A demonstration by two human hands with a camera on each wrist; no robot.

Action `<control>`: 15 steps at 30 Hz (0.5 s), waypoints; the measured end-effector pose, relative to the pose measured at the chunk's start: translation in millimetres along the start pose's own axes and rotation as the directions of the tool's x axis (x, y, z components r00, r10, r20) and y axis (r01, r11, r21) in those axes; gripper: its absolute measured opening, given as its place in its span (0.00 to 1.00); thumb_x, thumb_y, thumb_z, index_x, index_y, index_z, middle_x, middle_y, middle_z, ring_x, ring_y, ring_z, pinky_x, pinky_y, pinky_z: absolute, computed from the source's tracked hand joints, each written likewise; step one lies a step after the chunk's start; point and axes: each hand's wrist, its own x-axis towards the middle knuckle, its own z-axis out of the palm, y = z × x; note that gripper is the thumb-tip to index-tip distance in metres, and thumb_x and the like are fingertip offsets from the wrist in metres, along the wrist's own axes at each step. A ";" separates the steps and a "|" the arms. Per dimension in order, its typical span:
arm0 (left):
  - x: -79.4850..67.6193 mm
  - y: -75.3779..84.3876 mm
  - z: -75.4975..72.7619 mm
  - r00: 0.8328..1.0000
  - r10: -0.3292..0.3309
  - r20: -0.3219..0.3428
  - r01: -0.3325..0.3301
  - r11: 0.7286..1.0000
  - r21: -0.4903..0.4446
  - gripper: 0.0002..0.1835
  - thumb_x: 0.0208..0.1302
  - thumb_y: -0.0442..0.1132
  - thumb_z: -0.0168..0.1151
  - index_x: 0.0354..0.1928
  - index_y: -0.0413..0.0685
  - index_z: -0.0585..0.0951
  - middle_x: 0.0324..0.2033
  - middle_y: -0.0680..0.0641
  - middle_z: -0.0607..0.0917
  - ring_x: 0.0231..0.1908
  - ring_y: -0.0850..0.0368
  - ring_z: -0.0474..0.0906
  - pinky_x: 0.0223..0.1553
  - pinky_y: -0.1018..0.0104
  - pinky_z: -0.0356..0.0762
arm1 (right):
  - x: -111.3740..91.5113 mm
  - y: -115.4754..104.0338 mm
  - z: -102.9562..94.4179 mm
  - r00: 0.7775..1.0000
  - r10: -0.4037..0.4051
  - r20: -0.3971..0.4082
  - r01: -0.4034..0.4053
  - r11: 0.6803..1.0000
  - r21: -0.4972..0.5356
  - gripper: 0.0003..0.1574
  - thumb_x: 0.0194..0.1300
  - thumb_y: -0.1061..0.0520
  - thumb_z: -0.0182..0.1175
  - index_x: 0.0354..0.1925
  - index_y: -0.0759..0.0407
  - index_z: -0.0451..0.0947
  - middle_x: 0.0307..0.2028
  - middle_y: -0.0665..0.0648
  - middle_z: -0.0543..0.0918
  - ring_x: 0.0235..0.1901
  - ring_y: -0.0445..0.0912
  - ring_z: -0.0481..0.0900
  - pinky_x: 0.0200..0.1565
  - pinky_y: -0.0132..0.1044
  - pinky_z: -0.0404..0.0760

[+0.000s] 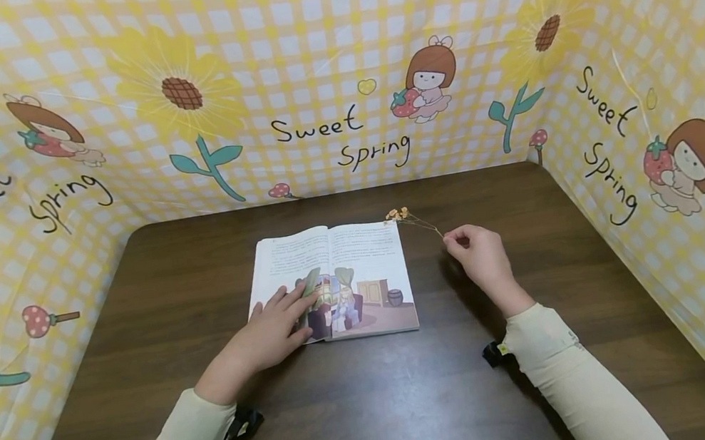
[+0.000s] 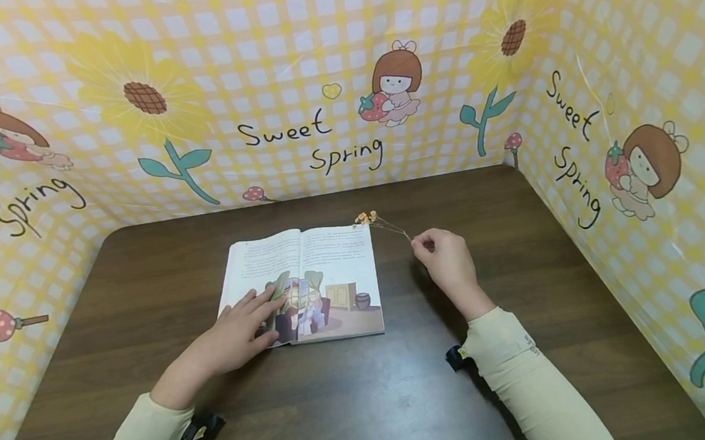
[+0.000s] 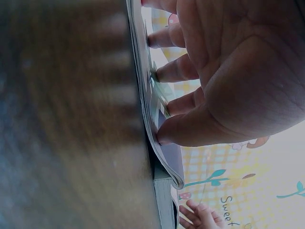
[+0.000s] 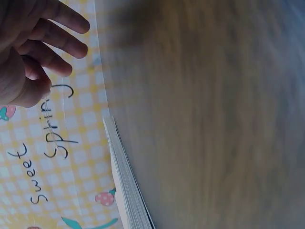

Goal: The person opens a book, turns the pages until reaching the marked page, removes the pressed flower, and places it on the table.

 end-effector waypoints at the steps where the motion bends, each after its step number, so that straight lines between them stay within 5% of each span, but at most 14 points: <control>1: -0.4 0.2 -0.5 1.000 0.000 -0.001 0.000 1.000 -0.002 0.35 0.74 0.50 0.60 0.79 0.59 0.63 0.80 0.41 0.57 0.77 0.30 0.51 0.66 0.19 0.48 | 0.6 2.2 -0.9 1.000 0.009 0.004 -0.009 1.000 -0.011 0.10 0.71 0.53 0.64 0.39 0.57 0.88 0.40 0.55 0.91 0.37 0.48 0.86 0.41 0.43 0.82; 15: -1.1 0.3 -0.9 1.000 0.008 -0.004 -0.008 1.000 -0.005 0.35 0.74 0.51 0.60 0.79 0.59 0.62 0.80 0.42 0.56 0.77 0.30 0.51 0.66 0.19 0.49 | 4.1 23.0 -15.5 0.994 0.093 0.057 -0.087 0.992 -0.091 0.13 0.72 0.49 0.62 0.40 0.55 0.87 0.37 0.56 0.90 0.31 0.49 0.79 0.36 0.41 0.75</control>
